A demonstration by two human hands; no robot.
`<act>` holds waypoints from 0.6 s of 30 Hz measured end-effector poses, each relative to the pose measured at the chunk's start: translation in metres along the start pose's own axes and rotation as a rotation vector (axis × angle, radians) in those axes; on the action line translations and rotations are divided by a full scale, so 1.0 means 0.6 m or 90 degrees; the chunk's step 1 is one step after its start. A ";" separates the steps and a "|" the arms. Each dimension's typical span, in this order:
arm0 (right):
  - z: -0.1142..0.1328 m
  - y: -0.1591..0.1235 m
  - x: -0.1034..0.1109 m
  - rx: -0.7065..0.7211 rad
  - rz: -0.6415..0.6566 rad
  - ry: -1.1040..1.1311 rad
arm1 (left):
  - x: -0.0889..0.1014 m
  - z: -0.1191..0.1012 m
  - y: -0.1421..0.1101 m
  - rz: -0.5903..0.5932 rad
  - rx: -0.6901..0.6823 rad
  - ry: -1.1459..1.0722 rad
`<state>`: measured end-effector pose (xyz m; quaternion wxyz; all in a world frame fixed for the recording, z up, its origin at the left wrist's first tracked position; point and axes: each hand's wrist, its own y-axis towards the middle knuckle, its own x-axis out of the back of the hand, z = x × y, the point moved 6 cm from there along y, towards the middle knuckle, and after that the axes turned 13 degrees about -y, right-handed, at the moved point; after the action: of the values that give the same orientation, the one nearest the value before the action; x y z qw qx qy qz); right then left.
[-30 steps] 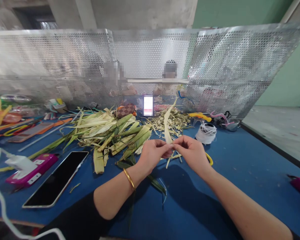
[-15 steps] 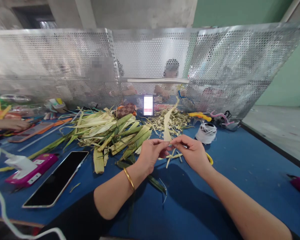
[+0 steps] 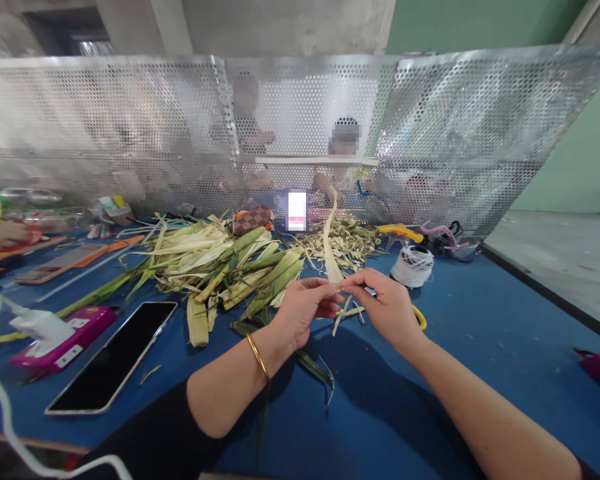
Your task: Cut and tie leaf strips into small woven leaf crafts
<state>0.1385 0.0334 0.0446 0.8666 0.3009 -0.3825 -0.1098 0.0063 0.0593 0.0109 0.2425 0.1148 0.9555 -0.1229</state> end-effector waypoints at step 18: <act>-0.018 -0.002 -0.007 -0.116 0.014 0.047 | -0.013 -0.013 -0.008 0.015 -0.163 0.208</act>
<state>0.1437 0.0391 0.0354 0.9052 0.2202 -0.3419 -0.1234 0.0082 0.0556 0.0226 0.0984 0.1130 0.9885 0.0225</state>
